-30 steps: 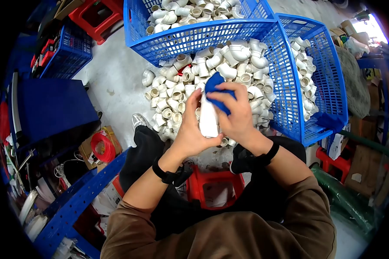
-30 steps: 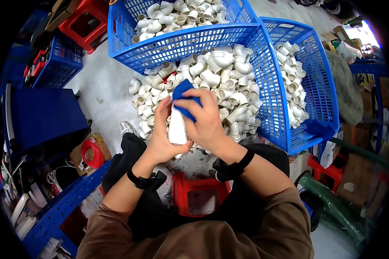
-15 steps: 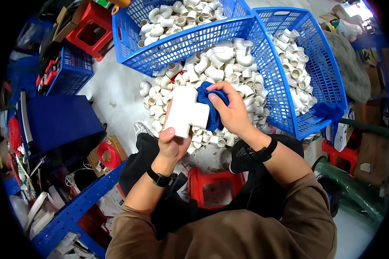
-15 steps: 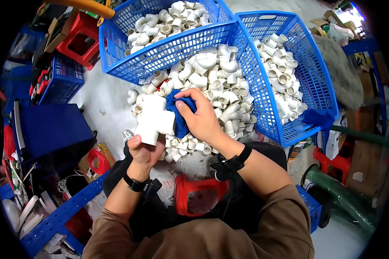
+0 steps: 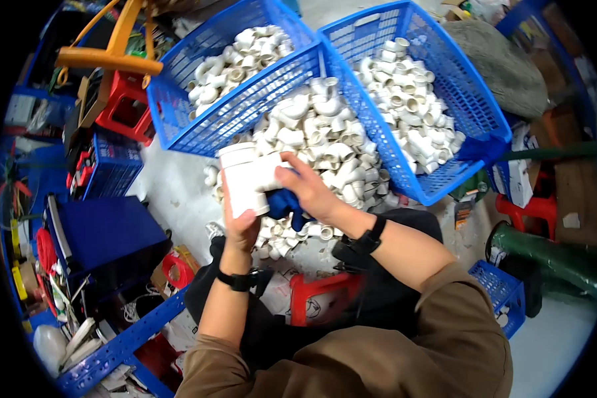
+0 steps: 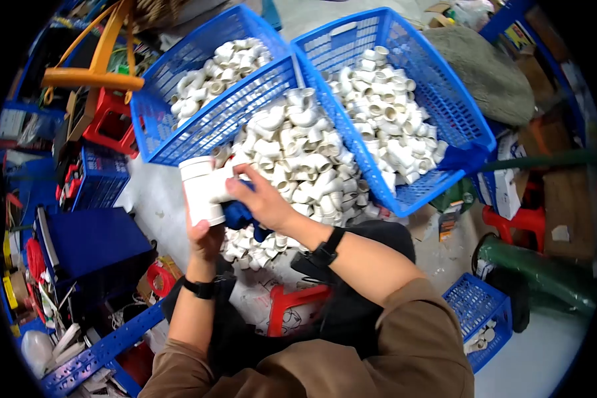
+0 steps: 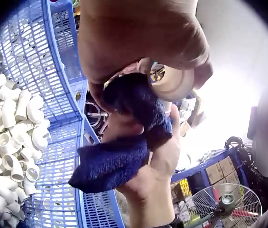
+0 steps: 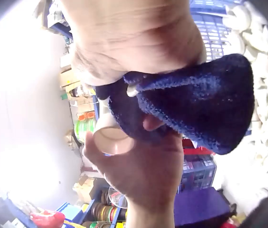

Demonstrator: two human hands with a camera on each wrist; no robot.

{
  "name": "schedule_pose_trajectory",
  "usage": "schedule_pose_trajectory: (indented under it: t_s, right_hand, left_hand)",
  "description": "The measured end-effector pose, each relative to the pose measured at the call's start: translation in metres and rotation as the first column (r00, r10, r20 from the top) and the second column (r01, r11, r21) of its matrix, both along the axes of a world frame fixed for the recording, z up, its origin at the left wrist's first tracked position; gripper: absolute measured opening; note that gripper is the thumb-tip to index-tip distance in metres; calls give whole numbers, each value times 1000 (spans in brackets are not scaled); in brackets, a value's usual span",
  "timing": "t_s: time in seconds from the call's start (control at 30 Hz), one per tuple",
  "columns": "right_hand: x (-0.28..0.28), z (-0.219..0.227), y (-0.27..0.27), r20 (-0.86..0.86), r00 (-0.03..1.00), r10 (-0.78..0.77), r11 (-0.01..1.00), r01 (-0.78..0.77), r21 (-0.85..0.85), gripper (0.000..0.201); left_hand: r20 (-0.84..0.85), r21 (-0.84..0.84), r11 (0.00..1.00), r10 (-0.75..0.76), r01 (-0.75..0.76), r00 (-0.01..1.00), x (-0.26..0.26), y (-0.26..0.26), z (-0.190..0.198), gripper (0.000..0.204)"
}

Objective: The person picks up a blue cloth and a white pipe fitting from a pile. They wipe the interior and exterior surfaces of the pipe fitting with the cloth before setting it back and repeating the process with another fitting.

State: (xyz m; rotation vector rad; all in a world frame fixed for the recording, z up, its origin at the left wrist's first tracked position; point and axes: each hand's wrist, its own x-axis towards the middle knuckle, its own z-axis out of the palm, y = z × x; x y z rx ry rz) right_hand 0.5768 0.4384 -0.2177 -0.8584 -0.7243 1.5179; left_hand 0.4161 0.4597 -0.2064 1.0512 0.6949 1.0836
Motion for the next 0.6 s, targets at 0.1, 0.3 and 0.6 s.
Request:
schedule_pose_trajectory:
  t_s: [0.1,0.3,0.6]
  right_hand:
    - [19,-2,6,237,971,33,998,-44,39,49]
    - [42,-2,17,-116,959,-257,940,221,-259,50]
    - [118,-5,48,-353,565,-746,655,529,-539,45]
  left_hand:
    - [-4,-38,999,26,-26,1000,14,0,11,117]
    - [-136,-254,965,-96,59,986,28,-10,-2,77]
    - [-337,-279,947,-254,162,906,63,-30,-1,54]
